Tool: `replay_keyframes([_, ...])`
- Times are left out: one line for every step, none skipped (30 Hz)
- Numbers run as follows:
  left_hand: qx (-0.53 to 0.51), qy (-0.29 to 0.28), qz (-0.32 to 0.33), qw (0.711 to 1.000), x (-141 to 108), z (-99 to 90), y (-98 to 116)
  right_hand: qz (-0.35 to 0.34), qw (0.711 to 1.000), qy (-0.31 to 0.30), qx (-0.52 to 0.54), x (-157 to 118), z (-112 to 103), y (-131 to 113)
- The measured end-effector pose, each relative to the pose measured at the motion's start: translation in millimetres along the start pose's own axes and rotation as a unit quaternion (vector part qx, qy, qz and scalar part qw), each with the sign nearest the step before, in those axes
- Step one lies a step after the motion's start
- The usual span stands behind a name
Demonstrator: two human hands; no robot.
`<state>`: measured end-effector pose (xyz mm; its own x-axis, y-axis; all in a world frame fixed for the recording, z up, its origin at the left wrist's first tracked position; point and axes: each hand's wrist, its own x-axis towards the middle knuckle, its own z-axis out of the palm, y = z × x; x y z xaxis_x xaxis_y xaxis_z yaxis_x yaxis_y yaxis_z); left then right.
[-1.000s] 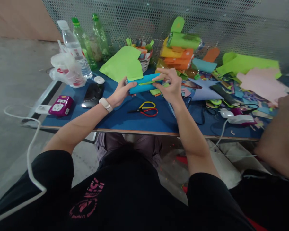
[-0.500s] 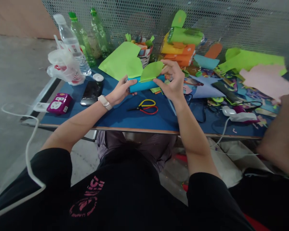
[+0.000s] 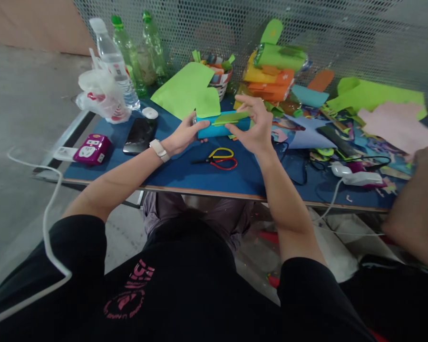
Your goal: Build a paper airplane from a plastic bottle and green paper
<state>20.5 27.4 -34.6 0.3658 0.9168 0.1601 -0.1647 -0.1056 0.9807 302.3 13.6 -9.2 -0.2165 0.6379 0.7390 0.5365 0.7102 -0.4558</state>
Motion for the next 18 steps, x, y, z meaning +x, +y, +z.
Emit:
replay_keyframes([-0.001,-0.002,0.002,1.000,-1,1.3,0,-0.003,1.000,-0.006,0.000,0,1,-4])
replay_keyframes([-0.002,-0.003,0.003,1.000,-1,2.3,1,-0.008,1.000,-0.009,0.001,0,2,-8])
replay_keyframes([-0.003,-0.006,0.004,1.000,-1,3.1,1,-0.013,1.000,-0.011,0.002,0,3,-11])
replay_keyframes([-0.004,-0.008,0.005,1.000,-2,3.6,1,-0.015,1.000,-0.017,0.000,0,4,-14])
replay_keyframes([-0.004,-0.011,0.006,1.000,-2,3.8,0,-0.013,1.000,-0.026,-0.004,0,4,-16])
replay_keyframes([-0.003,-0.014,0.005,1.000,-2,3.8,0,-0.009,0.999,-0.035,-0.010,1,5,-18])
replay_keyframes([-0.001,-0.016,0.004,1.000,-2,3.6,0,-0.005,0.999,-0.045,-0.016,2,5,-20])
replay_keyframes([0.001,-0.019,0.002,1.000,-2,3.4,0,0.001,0.998,-0.053,-0.020,2,5,-21])
replay_keyframes([0.002,-0.021,0.000,1.000,-2,3.3,0,0.007,0.998,-0.059,-0.021,3,5,-22])
replay_keyframes([0.003,-0.022,-0.002,1.000,-3,3.3,1,0.009,0.998,-0.061,-0.019,4,5,-23])
replay_keyframes([0.003,-0.022,-0.003,1.000,-3,3.5,1,0.009,0.998,-0.059,-0.015,5,5,-23])
replay_keyframes([0.003,-0.021,-0.004,1.000,-3,3.9,2,0.007,0.998,-0.058,-0.011,5,5,-22])
replay_keyframes([0.003,-0.020,-0.004,1.000,-4,4.4,3,0.006,0.998,-0.057,-0.009,6,5,-22])
replay_keyframes([0.004,-0.019,-0.002,1.000,-4,4.9,3,0.005,0.998,-0.057,-0.009,6,5,-21])
replay_keyframes([0.005,-0.017,0.002,1.000,-4,5.3,4,0.004,0.998,-0.057,-0.010,6,5,-21])
replay_keyframes([0.007,-0.015,0.008,1.000,-4,5.5,4,0.003,0.998,-0.058,-0.012,7,5,-20])
replay_keyframes([0.009,-0.012,0.016,1.000,-4,5.4,3,0.004,0.998,-0.060,-0.013,7,5,-20])
replay_keyframes([0.011,-0.009,0.026,1.000,-3,5.0,3,0.005,0.998,-0.063,-0.013,7,5,-20])
